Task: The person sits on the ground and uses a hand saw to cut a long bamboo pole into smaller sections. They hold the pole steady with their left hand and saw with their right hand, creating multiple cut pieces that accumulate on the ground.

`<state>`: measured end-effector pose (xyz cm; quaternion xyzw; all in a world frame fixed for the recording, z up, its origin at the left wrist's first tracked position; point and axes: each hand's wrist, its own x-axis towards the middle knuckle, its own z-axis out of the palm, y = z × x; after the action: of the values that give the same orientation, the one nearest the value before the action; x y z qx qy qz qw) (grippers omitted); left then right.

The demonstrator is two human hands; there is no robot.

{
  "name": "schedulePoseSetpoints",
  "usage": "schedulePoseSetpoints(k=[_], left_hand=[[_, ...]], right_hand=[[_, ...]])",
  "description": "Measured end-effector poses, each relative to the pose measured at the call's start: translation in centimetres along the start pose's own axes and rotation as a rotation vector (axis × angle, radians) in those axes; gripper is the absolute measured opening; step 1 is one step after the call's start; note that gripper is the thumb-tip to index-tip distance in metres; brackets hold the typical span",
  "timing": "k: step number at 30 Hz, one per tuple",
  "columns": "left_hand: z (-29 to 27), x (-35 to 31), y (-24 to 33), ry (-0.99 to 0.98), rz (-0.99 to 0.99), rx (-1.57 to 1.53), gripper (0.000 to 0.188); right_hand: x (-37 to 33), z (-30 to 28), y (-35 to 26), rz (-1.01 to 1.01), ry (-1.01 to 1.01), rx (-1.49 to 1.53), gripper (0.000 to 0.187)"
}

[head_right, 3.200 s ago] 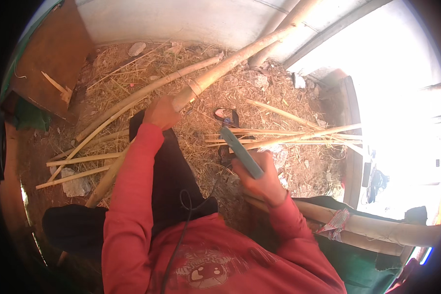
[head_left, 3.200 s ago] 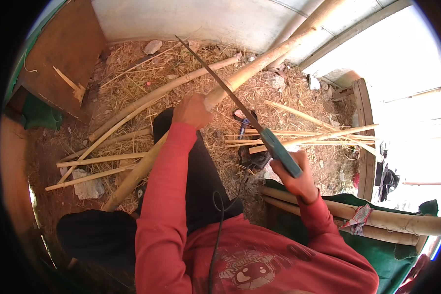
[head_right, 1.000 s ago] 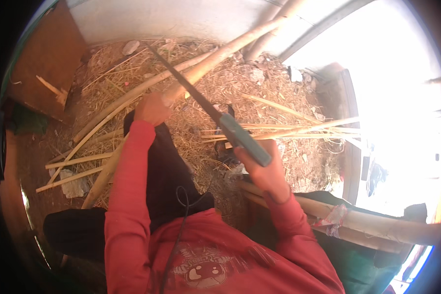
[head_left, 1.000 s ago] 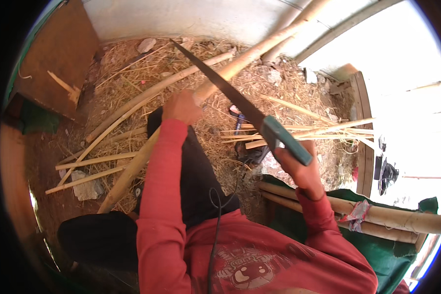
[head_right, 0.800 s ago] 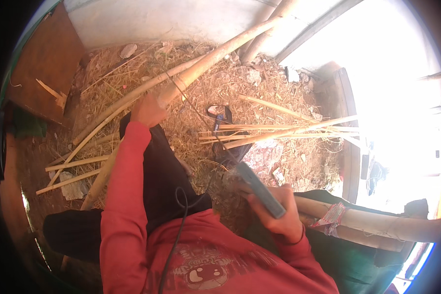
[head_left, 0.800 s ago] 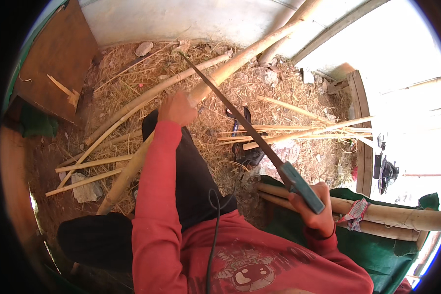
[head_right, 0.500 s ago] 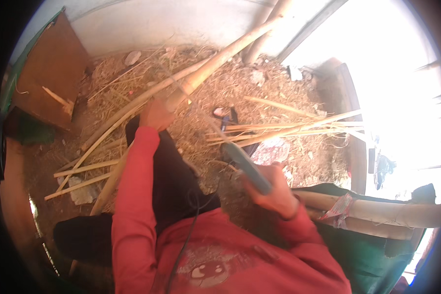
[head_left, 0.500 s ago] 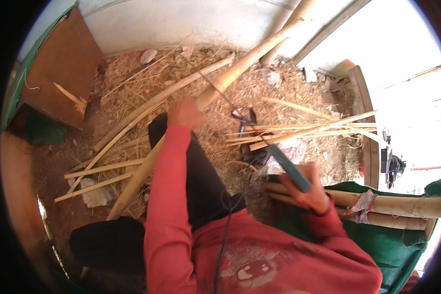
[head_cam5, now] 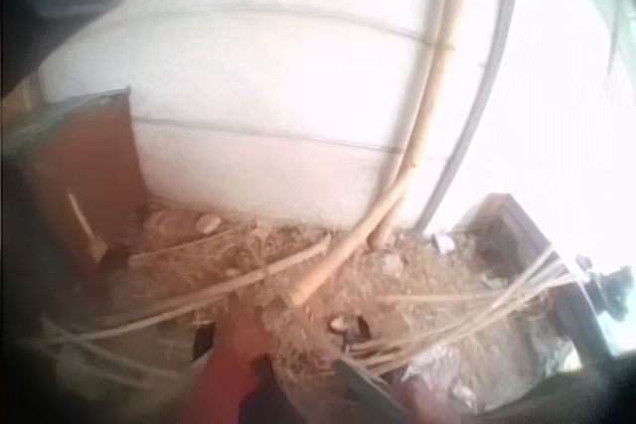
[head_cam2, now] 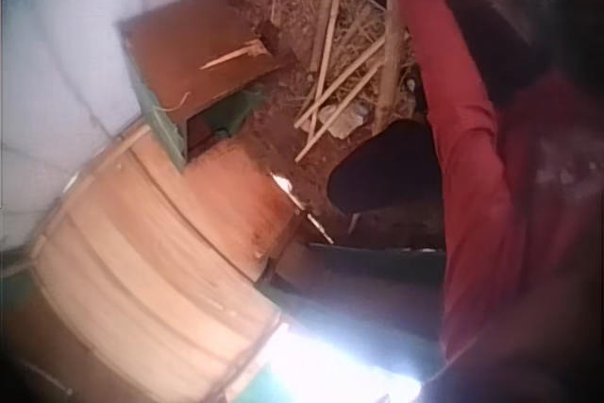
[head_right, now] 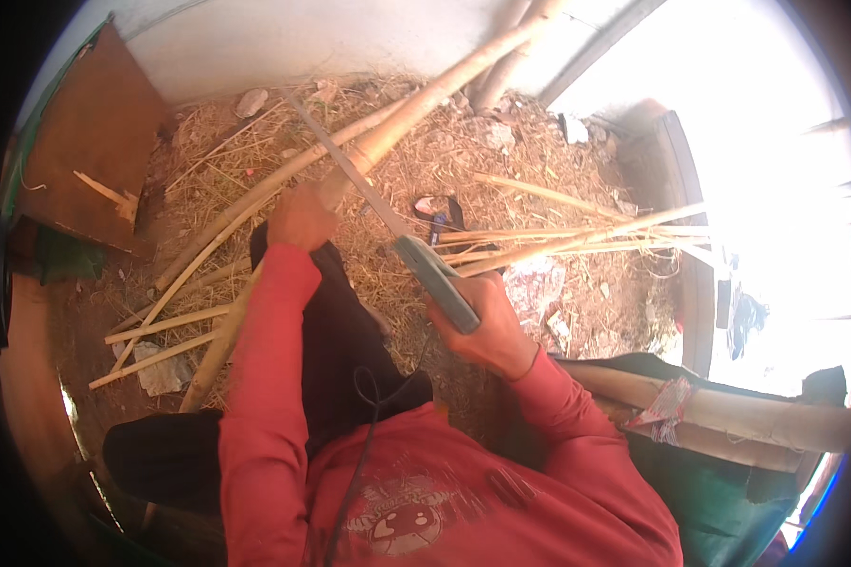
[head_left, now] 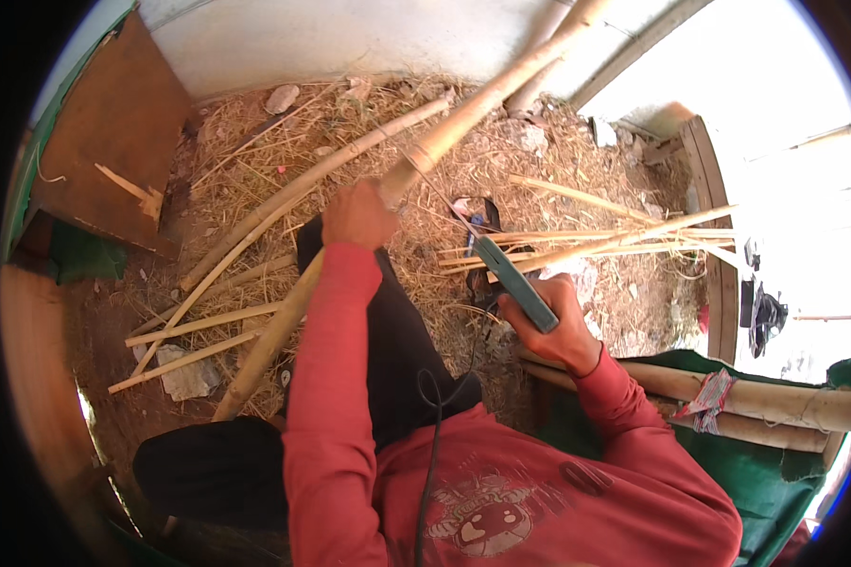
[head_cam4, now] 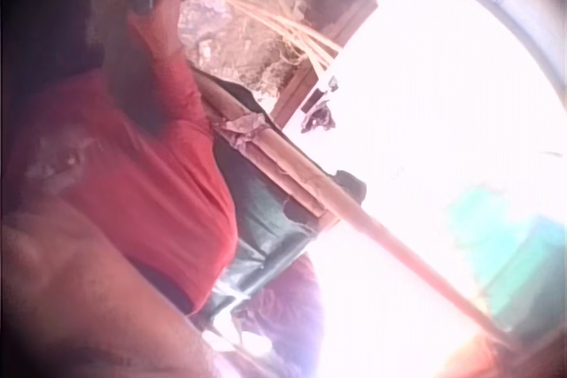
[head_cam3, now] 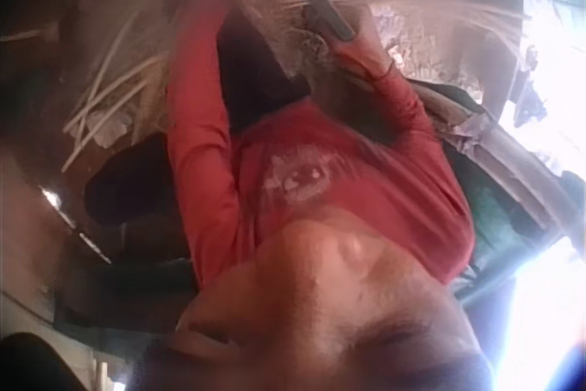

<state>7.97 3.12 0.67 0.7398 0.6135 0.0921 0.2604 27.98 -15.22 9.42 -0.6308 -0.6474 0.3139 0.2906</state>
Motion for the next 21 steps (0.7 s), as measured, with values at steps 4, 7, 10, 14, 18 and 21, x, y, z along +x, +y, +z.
schedulePoseSetpoints(k=[4, 7, 10, 14, 18, 21], left_hand=[[-0.8, -0.4, 0.0, 0.085, -0.060, 0.076, 0.036], [0.7, -0.7, 1.4, 0.130, -0.081, 0.233, 0.024], [1.5, -1.3, 1.4, 0.192, -0.004, 0.232, 0.015], [2.2, -1.0, 0.9, 0.284, -0.009, 0.271, 0.023], [2.3, -1.1, 1.2, 0.264, 0.063, 0.266, 0.020], [2.1, -1.2, 0.5, 0.346, 0.042, 0.275, 0.018]], right_hand=[[-4.8, -3.2, -1.8, 0.077, 0.015, 0.150, 0.018], [-3.8, -2.6, -2.3, 0.108, 0.081, 0.082, 0.017], [-1.7, -1.5, -1.1, 0.103, -0.004, -0.006, 0.016], [-6.1, -2.6, -1.6, 0.132, 0.109, 0.232, 0.016], [-1.5, -0.4, -0.3, -0.040, 0.151, -0.051, 0.019], [-3.3, -1.7, -0.9, 0.006, 0.119, 0.109, 0.022]])
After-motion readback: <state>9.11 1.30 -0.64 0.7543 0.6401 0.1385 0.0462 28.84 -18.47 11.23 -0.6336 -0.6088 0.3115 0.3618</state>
